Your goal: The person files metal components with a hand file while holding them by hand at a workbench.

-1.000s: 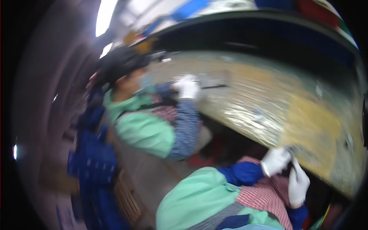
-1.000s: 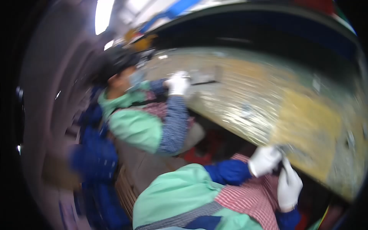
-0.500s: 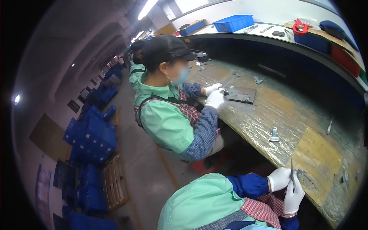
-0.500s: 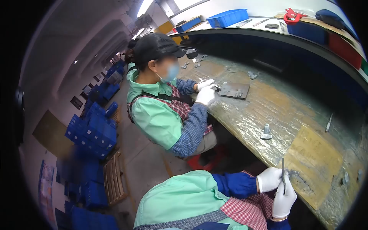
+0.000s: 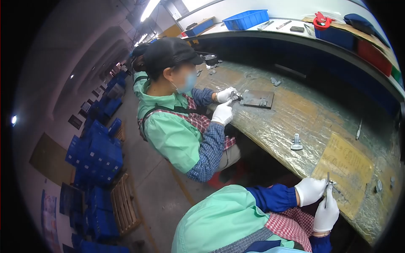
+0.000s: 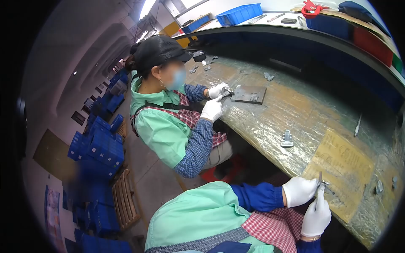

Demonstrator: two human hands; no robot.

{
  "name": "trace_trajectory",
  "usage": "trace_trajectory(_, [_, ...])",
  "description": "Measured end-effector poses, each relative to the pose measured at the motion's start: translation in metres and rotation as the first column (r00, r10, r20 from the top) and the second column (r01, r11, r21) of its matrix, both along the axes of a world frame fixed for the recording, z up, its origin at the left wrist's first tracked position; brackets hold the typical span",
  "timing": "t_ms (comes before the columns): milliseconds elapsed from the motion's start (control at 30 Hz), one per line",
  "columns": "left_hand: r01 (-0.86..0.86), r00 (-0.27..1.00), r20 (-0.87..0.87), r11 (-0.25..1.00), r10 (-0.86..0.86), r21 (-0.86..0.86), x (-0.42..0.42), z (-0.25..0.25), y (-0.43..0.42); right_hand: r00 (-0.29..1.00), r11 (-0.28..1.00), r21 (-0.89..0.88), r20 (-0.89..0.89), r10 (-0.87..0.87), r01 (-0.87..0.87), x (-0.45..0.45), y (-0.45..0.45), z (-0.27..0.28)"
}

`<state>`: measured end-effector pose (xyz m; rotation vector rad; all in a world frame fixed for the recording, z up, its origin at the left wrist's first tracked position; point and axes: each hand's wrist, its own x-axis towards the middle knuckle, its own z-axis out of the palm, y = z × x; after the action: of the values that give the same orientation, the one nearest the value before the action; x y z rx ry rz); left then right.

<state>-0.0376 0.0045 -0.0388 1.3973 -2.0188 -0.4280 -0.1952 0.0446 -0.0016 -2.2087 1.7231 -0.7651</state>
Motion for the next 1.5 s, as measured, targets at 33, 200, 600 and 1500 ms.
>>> trace_trajectory(33, [0.002, 1.000, 0.013, 0.999, -0.003, 0.048, 0.000, 0.006, 0.001, 1.000, 0.999, -0.032, 0.016, 0.006, -0.005, 0.000, -0.005, -0.006])
trace_trajectory(200, [-0.005, 0.999, 0.038, 0.999, 0.004, 0.040, 0.002, 0.004, -0.006, 1.000, 0.994, -0.103, 0.007, 0.022, -0.022, 0.000, -0.006, -0.005])
trace_trajectory(600, [0.179, 0.924, 0.362, 0.978, -0.127, -0.112, 0.015, 0.018, 0.001, 1.000, 0.993, -0.121, 0.016, 0.010, -0.008, 0.011, -0.008, 0.007])
trace_trajectory(1500, [-0.076, 0.997, 0.018, 0.997, 0.076, 0.017, 0.006, 0.019, 0.008, 0.999, 1.000, 0.002, -0.037, 0.010, -0.010, -0.009, 0.027, 0.019])
